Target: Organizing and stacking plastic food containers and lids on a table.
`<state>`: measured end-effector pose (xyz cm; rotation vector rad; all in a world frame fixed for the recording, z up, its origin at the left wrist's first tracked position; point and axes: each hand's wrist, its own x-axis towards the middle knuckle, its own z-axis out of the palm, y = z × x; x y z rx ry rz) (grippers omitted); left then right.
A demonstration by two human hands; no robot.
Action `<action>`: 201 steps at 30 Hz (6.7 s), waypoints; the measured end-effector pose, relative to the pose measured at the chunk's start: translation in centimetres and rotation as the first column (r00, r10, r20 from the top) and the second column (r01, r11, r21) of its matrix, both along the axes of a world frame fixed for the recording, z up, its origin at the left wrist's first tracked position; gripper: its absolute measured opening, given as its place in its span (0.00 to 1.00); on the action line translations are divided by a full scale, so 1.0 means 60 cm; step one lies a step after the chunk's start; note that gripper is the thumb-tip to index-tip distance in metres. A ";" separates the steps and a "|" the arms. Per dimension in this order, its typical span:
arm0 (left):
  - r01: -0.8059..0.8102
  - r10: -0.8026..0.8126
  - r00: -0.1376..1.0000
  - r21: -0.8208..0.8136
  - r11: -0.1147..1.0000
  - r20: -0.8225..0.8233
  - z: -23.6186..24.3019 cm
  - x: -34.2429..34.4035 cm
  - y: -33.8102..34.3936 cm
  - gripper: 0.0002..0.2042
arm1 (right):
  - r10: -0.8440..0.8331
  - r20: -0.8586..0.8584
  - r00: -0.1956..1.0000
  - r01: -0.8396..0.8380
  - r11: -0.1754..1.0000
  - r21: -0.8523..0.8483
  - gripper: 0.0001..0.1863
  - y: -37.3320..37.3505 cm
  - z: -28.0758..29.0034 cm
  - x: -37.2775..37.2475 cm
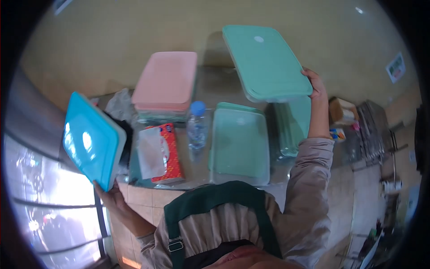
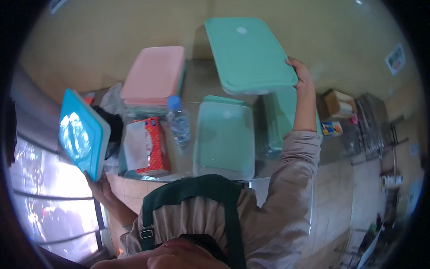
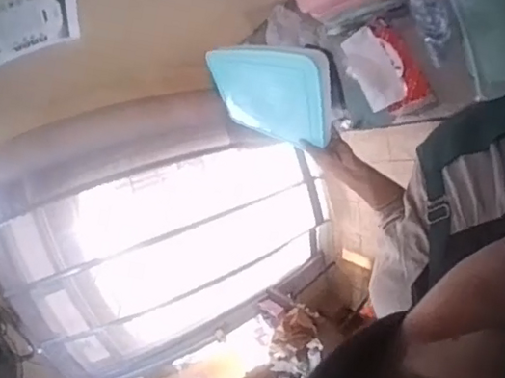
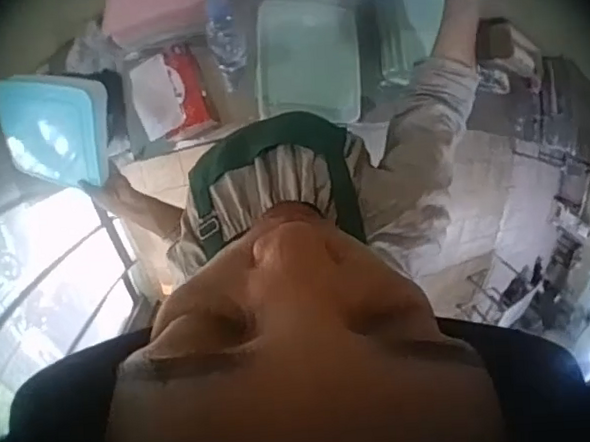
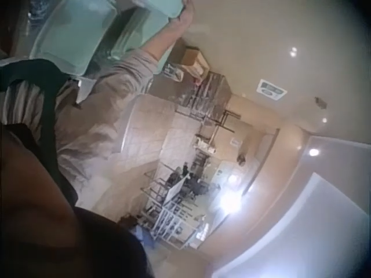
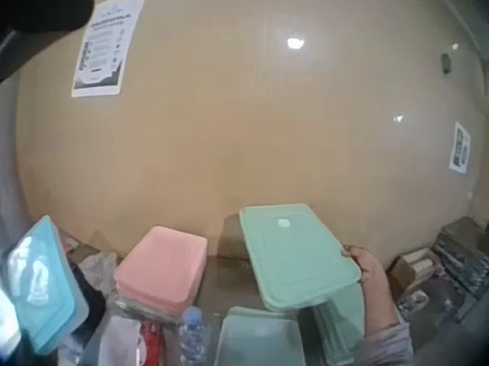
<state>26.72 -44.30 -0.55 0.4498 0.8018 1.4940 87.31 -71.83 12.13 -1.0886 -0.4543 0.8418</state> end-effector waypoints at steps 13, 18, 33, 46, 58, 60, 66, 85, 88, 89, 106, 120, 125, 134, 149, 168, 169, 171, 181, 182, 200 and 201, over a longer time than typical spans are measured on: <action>0.072 -0.072 0.997 0.000 0.997 0.015 0.009 0.059 0.016 0.25 | -0.313 0.226 0.923 0.368 0.889 -0.272 0.21 -0.458 -0.153 0.038; 0.059 -0.059 0.998 -0.005 0.998 -0.017 0.022 0.056 0.006 0.25 | -0.404 0.294 0.866 0.497 0.763 -0.413 0.20 -0.411 -0.110 -0.004; -0.010 0.010 1.000 -0.026 1.000 0.019 0.015 0.034 0.002 0.23 | 0.057 0.676 0.735 0.655 0.201 -0.728 0.11 -0.387 -0.115 0.077; -0.094 0.095 0.995 -0.025 0.995 0.015 0.009 0.011 0.005 0.23 | 0.104 0.903 0.417 0.593 0.722 -0.357 0.10 0.059 -0.014 -0.091; -0.133 0.133 0.989 0.014 0.991 -0.062 0.003 -0.018 -0.020 0.23 | 0.352 0.114 0.929 -0.187 0.713 -0.676 0.17 0.465 -0.198 -0.284; -0.198 0.202 0.971 0.046 0.979 -0.130 0.011 -0.008 -0.025 0.23 | 0.335 0.061 0.940 -0.230 0.757 -0.611 0.14 0.484 -0.235 -0.249; -0.215 0.225 0.950 0.071 0.974 -0.215 -0.008 -0.022 -0.012 0.22 | 0.118 -0.164 0.979 -0.175 0.902 -0.394 0.06 0.520 -0.253 -0.200; -0.124 0.127 0.985 0.033 0.992 -0.118 0.007 0.017 0.012 0.27 | -0.144 0.330 0.933 0.193 0.974 -0.122 0.24 -0.104 0.041 0.044; -0.081 0.081 0.990 0.003 0.997 -0.113 0.013 0.036 0.018 0.27 | -0.213 0.330 0.920 0.284 0.940 -0.186 0.24 -0.227 0.034 0.036; -0.077 0.077 0.992 0.007 0.997 -0.102 0.011 0.038 0.021 0.27 | -0.223 0.332 0.916 0.296 0.937 -0.187 0.24 -0.260 0.028 0.035; 0.026 -0.027 0.998 -0.010 1.000 -0.049 0.007 0.049 0.031 0.27 | -0.302 0.260 0.917 0.395 0.770 -0.500 0.27 -0.376 -0.030 -0.004; -0.005 0.003 0.999 -0.023 1.000 -0.053 0.018 0.039 0.019 0.28 | -0.292 0.448 0.845 0.520 0.642 -0.563 0.11 -0.374 -0.056 0.049; -0.017 0.017 0.998 -0.004 1.000 -0.062 0.010 0.038 0.029 0.26 | -0.304 0.720 0.624 0.677 0.670 -0.304 0.09 -0.381 -0.022 0.076; -0.037 0.037 0.998 -0.011 0.999 -0.042 0.005 0.027 0.008 0.24 | -0.281 0.349 0.894 0.419 0.802 -0.426 0.08 -0.113 0.016 0.072; -0.068 0.069 0.994 -0.010 0.998 0.081 0.015 0.047 0.025 0.21 | 0.018 -0.124 0.992 -0.052 0.959 -0.280 0.12 0.441 -0.203 -0.163; 0.523 -0.523 0.852 0.049 0.851 0.004 0.036 0.332 0.286 0.27 | 0.262 -0.078 0.962 -0.241 0.676 -0.696 0.18 0.502 -0.182 -0.281; 0.550 -0.550 0.835 0.028 0.835 -0.006 0.034 0.344 0.285 0.28 | 0.241 -0.088 0.967 -0.234 0.688 -0.687 0.17 0.506 -0.188 -0.276; 0.582 -0.583 0.812 0.070 0.810 0.000 0.020 0.363 0.293 0.31 | 0.217 -0.096 0.971 -0.224 0.700 -0.678 0.17 0.510 -0.200 -0.266; 0.600 -0.608 0.794 0.148 0.786 0.010 0.012 0.367 0.310 0.32 | 0.069 -0.014 0.998 -0.062 0.770 -0.635 0.09 0.506 -0.175 -0.280; 0.601 -0.609 0.793 0.148 0.786 0.013 0.016 0.369 0.309 0.32 | 0.040 -0.003 0.999 -0.033 0.771 -0.636 0.11 0.506 -0.173 -0.279; 0.618 -0.625 0.780 0.140 0.773 0.007 0.086 0.355 0.246 0.29 | 0.145 -0.370 0.918 -0.112 0.988 0.109 0.23 0.421 -0.136 -0.229; 0.605 -0.615 0.788 0.146 0.783 0.032 0.096 0.347 0.232 0.29 | 0.119 -0.377 0.919 -0.086 0.991 0.102 0.23 0.396 -0.133 -0.221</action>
